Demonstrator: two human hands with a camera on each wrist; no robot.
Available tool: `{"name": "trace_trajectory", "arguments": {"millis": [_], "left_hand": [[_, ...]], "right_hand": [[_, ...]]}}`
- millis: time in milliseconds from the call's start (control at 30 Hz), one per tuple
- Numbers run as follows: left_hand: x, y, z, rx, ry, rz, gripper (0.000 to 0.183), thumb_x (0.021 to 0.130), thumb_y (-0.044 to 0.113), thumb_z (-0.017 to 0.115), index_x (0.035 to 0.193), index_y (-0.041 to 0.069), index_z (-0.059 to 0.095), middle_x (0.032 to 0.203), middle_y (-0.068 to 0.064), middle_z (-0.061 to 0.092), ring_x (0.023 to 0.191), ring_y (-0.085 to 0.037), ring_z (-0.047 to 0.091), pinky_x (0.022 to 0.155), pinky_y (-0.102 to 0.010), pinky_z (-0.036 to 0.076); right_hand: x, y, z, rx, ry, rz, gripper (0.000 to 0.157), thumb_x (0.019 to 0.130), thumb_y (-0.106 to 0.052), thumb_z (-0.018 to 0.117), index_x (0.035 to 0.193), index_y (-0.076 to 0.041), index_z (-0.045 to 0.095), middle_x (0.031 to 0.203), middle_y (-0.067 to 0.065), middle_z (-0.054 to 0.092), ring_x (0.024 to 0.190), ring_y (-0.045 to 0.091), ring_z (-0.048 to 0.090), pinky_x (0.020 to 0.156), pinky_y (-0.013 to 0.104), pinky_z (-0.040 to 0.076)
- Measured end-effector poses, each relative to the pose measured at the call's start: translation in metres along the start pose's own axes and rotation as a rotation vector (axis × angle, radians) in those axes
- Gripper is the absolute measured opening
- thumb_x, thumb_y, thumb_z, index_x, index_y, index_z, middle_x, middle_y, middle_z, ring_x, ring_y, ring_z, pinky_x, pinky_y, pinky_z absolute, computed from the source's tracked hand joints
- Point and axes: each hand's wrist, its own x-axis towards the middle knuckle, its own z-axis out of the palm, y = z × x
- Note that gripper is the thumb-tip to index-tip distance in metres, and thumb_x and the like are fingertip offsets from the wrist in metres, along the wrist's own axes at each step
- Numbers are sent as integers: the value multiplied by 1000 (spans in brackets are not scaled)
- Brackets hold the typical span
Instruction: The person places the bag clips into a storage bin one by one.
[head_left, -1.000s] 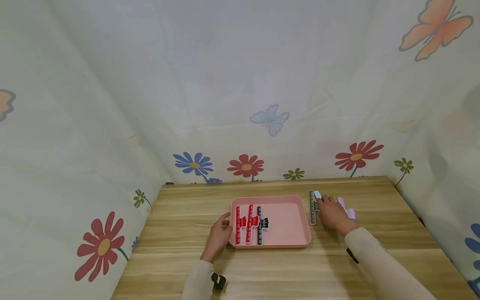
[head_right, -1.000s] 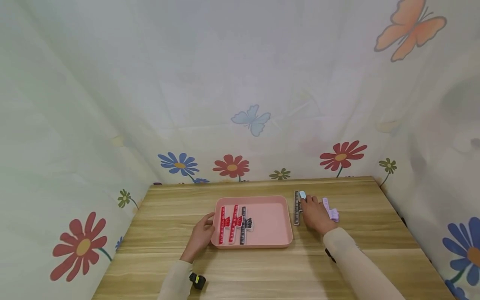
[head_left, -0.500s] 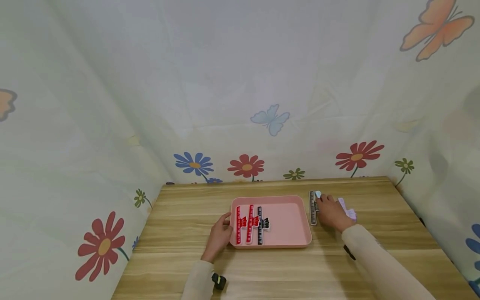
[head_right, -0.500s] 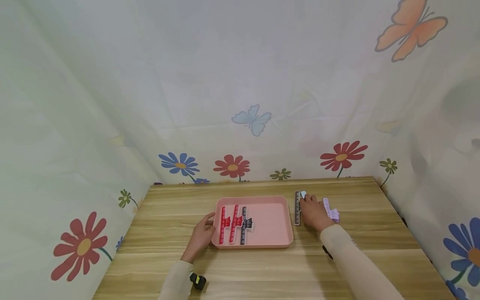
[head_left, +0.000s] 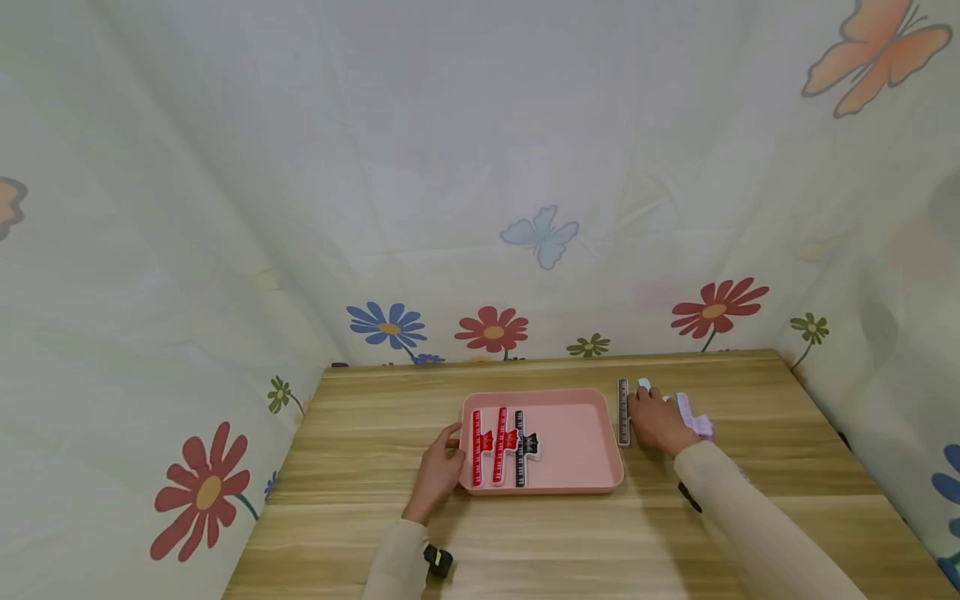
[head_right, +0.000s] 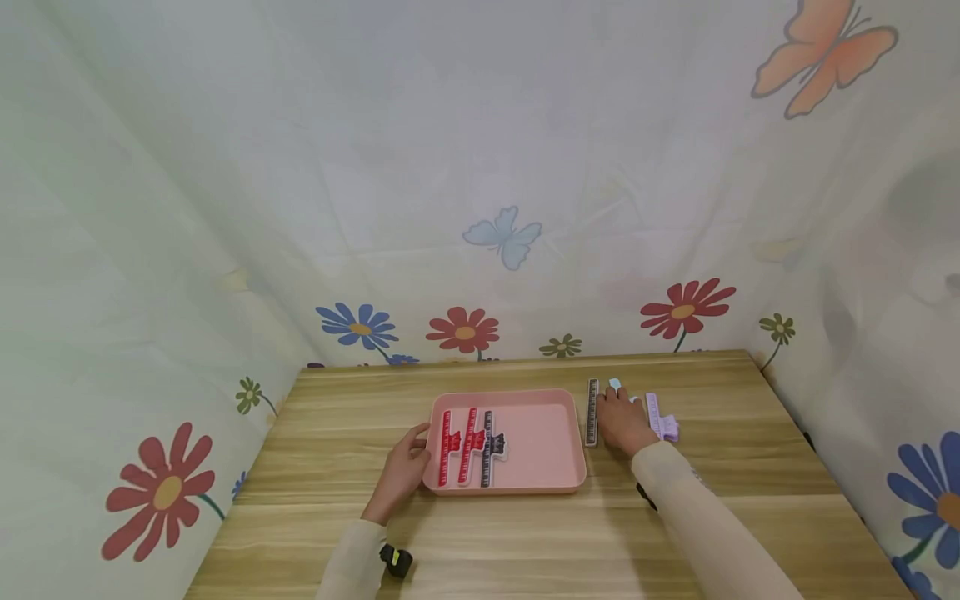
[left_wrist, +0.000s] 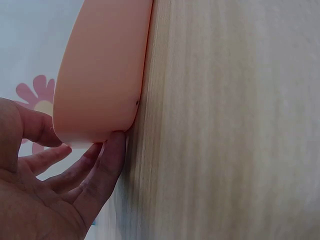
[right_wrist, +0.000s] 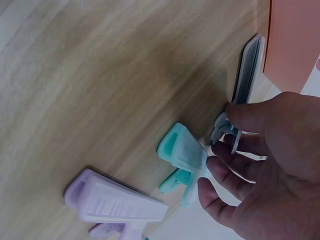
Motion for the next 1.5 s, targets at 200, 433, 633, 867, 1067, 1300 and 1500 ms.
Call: {"name": "trace_trajectory", "arguments": {"millis": [200, 433, 633, 867, 1067, 1300, 1500], "left_hand": [[-1, 2, 0, -4, 7, -5, 50, 96, 8, 55, 147, 6, 53, 122, -25, 69, 97, -28, 69, 73, -33, 55], [-1, 4, -2, -10, 4, -8, 50, 97, 9, 55, 147, 7, 53, 122, -25, 69, 96, -27, 69, 73, -32, 54], [-3, 4, -2, -17, -4, -15, 51, 96, 8, 55, 147, 6, 52, 122, -26, 68, 94, -26, 69, 69, -30, 54], [-2, 5, -1, -21, -10, -20, 51, 97, 8, 54, 147, 6, 52, 123, -26, 67, 96, -26, 69, 69, -30, 54], [-1, 4, -1, -15, -1, -23, 50, 97, 8, 55, 147, 8, 52, 123, -25, 68, 95, -26, 69, 69, -30, 53], [-1, 4, -1, -12, -7, -20, 50, 97, 9, 55, 148, 8, 52, 123, -25, 68, 96, -26, 69, 71, -30, 54], [-1, 5, -1, -7, -1, -10, 50, 97, 9, 55, 148, 8, 52, 123, -25, 69, 97, -27, 70, 72, -31, 54]], "right_hand": [[-1, 1, 3, -10, 20, -5, 29, 97, -6, 56, 122, 8, 59, 117, 27, 58, 111, 46, 55, 81, 64, 50], [-3, 1, 6, -10, 40, -10, 29, 97, -8, 60, 122, 5, 59, 118, 26, 58, 111, 46, 57, 82, 66, 50], [-7, -1, 1, 27, 31, -5, 34, 97, -11, 62, 127, 6, 57, 125, 28, 57, 116, 48, 56, 86, 69, 49], [-10, -4, -11, 51, 45, 12, 40, 99, -10, 58, 135, 6, 55, 133, 29, 56, 124, 50, 54, 93, 72, 46], [-13, -8, -16, 63, 94, 10, 39, 97, -11, 61, 133, 4, 56, 131, 27, 57, 122, 48, 56, 91, 70, 48], [-17, -10, -23, 61, 133, 11, 42, 96, -12, 64, 134, 4, 56, 132, 28, 58, 121, 49, 57, 89, 69, 50], [-22, -9, -30, 56, 152, -1, 43, 97, -11, 63, 136, 4, 54, 133, 30, 58, 121, 50, 56, 87, 69, 49]]}}
